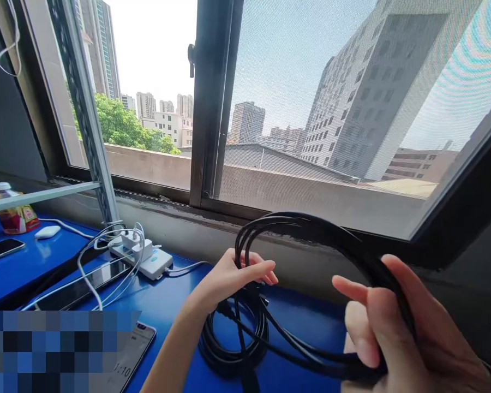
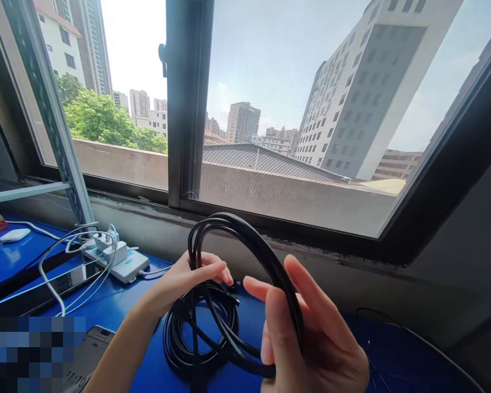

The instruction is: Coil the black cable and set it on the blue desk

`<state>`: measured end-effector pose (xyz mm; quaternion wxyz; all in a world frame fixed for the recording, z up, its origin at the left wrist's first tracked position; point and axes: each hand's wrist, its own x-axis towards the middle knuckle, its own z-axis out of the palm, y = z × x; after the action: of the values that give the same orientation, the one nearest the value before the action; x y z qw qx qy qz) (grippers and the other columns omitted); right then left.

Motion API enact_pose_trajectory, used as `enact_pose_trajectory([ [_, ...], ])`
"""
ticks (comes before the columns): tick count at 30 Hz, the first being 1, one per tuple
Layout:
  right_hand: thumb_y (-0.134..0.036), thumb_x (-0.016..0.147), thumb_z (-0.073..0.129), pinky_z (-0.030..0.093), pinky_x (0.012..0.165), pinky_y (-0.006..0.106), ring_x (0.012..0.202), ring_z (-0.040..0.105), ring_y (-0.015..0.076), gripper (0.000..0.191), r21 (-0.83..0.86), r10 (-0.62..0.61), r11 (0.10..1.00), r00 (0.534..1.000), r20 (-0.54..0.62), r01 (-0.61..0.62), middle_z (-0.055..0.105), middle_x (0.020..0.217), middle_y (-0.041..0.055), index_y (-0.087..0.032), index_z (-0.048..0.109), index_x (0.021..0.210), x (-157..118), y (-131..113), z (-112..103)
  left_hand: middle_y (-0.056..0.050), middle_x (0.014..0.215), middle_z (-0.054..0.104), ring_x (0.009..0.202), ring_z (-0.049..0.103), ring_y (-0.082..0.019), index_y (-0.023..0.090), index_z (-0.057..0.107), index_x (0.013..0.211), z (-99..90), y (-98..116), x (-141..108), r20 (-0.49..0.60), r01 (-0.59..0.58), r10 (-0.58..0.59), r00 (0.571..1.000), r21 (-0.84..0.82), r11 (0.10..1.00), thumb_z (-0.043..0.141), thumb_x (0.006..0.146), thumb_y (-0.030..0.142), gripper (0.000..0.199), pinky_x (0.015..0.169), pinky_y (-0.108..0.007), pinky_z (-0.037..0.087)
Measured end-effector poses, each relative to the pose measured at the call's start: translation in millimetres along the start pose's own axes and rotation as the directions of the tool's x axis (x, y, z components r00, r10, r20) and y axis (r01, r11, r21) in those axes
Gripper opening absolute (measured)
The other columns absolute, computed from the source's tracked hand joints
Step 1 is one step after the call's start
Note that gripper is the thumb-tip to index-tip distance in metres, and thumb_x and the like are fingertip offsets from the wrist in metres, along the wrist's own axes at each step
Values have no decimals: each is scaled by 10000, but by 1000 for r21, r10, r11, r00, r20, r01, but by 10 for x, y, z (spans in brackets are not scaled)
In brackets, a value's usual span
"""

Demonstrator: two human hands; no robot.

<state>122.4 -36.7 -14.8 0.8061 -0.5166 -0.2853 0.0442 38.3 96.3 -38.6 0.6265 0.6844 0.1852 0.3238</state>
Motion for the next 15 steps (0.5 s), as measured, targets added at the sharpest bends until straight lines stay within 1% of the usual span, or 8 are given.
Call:
enact_pose_trajectory([
  [1, -545, 630, 783, 340, 350, 234, 343, 412, 84, 536, -4, 8, 1000, 1000, 2, -8, 684, 606, 34, -222, 698, 1049, 22, 3, -2, -71, 674, 694, 731, 654, -198, 168, 617, 523, -14, 14, -15, 28, -10, 11, 1000, -15, 1000, 623, 716, 595, 469, 740, -295, 494],
  [3, -523, 603, 804, 406, 409, 249, 411, 504, 125, 662, -48, 9, 999, 1000, 18, -8, 643, 562, 9, -201, 646, 1160, 42, -1, 18, -67, 606, 662, 703, 656, -197, 181, 507, 447, -32, 45, -42, -14, -37, 36, 999, -83, 996, 560, 735, 658, 560, 733, -298, 494],
  [5, -490, 618, 798, 443, 459, 255, 465, 551, 148, 686, -131, -6, 991, 999, 48, 13, 594, 526, -16, -181, 621, 1204, 35, -6, 60, -22, 471, 557, 552, 619, -167, 194, 410, 434, -42, 79, -68, -151, -64, 41, 988, -147, 987, 557, 714, 683, 583, 608, -273, 477],
  [6, -478, 642, 782, 447, 462, 251, 457, 542, 142, 655, -174, -7, 985, 998, 70, 19, 577, 515, -24, -178, 624, 1203, 27, -6, 84, 13, 405, 471, 442, 552, -134, 199, 380, 436, -44, 97, -82, -239, -77, 39, 970, -150, 986, 571, 701, 681, 582, 509, -248, 428],
  [8, -468, 691, 741, 439, 436, 234, 415, 498, 121, 560, -239, 23, 971, 992, 125, 7, 549, 497, -37, -187, 647, 1166, 10, 1, 123, 68, 349, 314, 300, 337, -66, 204, 344, 436, -43, 136, -113, -412, -97, 49, 910, -96, 991, 596, 691, 659, 579, 371, -221, 253],
  [10, -477, 713, 713, 411, 391, 213, 370, 443, 96, 491, -267, 57, 964, 980, 190, -5, 537, 486, -43, -201, 673, 1118, -4, 10, 143, 83, 368, 236, 315, 178, -36, 205, 315, 429, -28, 172, -147, -549, -129, 109, 829, 3, 992, 604, 710, 630, 585, 356, -234, 139],
  [13, -514, 705, 702, 364, 348, 197, 327, 392, 75, 468, -279, 109, 960, 943, 314, -18, 527, 465, -47, -216, 698, 1065, -40, -6, 140, 66, 436, 240, 402, 173, -49, 200, 295, 444, 22, 215, -202, -636, -197, 230, 736, 124, 973, 599, 763, 564, 571, 390, -241, 165],
  [15, -535, 706, 693, 310, 308, 195, 290, 343, 68, 454, -275, 160, 960, 919, 361, -59, 486, 419, -55, -225, 713, 1038, -84, -51, 128, 59, 454, 241, 430, 191, -59, 198, 292, 453, 60, 234, -233, -640, -215, 262, 722, 152, 965, 588, 788, 537, 560, 411, -243, 193],
])
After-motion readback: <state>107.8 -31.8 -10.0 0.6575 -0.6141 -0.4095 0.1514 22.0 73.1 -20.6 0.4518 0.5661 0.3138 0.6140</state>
